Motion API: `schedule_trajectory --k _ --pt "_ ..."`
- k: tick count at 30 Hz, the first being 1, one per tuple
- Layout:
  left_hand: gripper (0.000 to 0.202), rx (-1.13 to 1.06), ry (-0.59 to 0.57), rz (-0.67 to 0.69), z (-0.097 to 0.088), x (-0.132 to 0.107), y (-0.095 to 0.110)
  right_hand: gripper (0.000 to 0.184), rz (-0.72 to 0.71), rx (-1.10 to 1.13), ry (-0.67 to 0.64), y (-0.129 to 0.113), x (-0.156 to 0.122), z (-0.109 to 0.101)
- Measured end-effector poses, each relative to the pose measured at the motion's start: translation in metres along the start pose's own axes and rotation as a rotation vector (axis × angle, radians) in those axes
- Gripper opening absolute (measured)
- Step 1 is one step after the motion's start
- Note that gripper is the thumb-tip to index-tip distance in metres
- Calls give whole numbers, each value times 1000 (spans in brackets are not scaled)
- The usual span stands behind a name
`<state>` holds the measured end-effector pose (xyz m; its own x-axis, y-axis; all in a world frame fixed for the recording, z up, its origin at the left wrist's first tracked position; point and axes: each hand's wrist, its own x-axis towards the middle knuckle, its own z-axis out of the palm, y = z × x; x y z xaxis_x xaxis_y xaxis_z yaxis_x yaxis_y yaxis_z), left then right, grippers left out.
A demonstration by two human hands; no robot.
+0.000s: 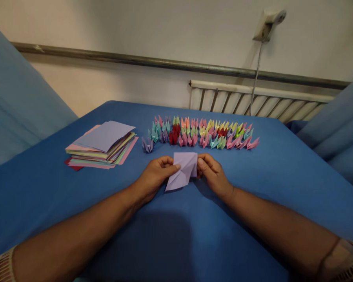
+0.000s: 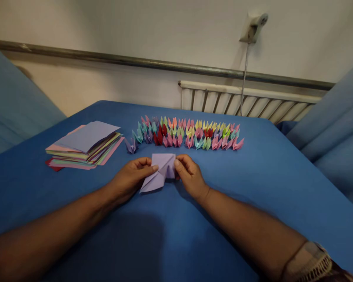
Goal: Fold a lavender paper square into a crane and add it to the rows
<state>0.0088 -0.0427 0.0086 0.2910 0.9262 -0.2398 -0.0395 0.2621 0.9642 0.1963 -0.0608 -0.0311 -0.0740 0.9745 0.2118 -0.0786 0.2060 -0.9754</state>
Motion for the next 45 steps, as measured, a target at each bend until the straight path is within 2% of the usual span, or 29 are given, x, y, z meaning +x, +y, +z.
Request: schedule_trajectory --k 3,6,9,12,15,20,25,27,29,33,35,41,45 --pt "27 -163 -16 -29 -1 3 1 35 -8 76 -6 0 0 2" --pt "32 -216 -61 -39 0 3 0 42 -12 98 -39 1 0 5" --pt "36 -157 -98 -38 2 1 -5 34 8 82 -34 2 1 6" --pt "40 -7 -112 -23 4 0 -10 27 24 30 5 3 1 6" --pt "34 122 -117 15 5 -2 -11 26 26 13 8 2 0 6" --pt "26 157 -13 82 8 -2 -7 29 20 -5 -38 -2 -2 3" --pt "31 -39 201 149 8 7 -9 42 -3 101 -47 0 -3 2" --pt "33 -121 240 156 9 11 -10 49 -3 67 -72 3 -4 5" --pt "35 -182 233 147 9 11 -11 50 12 9 -73 6 -4 9" --pt "33 -167 158 97 11 8 -13 26 29 -20 -47 9 -2 11" --pt "31 -117 137 84 10 7 -14 21 31 -24 -38 9 -1 9" --pt "27 31 188 116 12 5 -10 26 61 -91 -43 5 -1 4" --pt "27 7 183 125 13 3 -8 25 84 -58 18 10 1 9"
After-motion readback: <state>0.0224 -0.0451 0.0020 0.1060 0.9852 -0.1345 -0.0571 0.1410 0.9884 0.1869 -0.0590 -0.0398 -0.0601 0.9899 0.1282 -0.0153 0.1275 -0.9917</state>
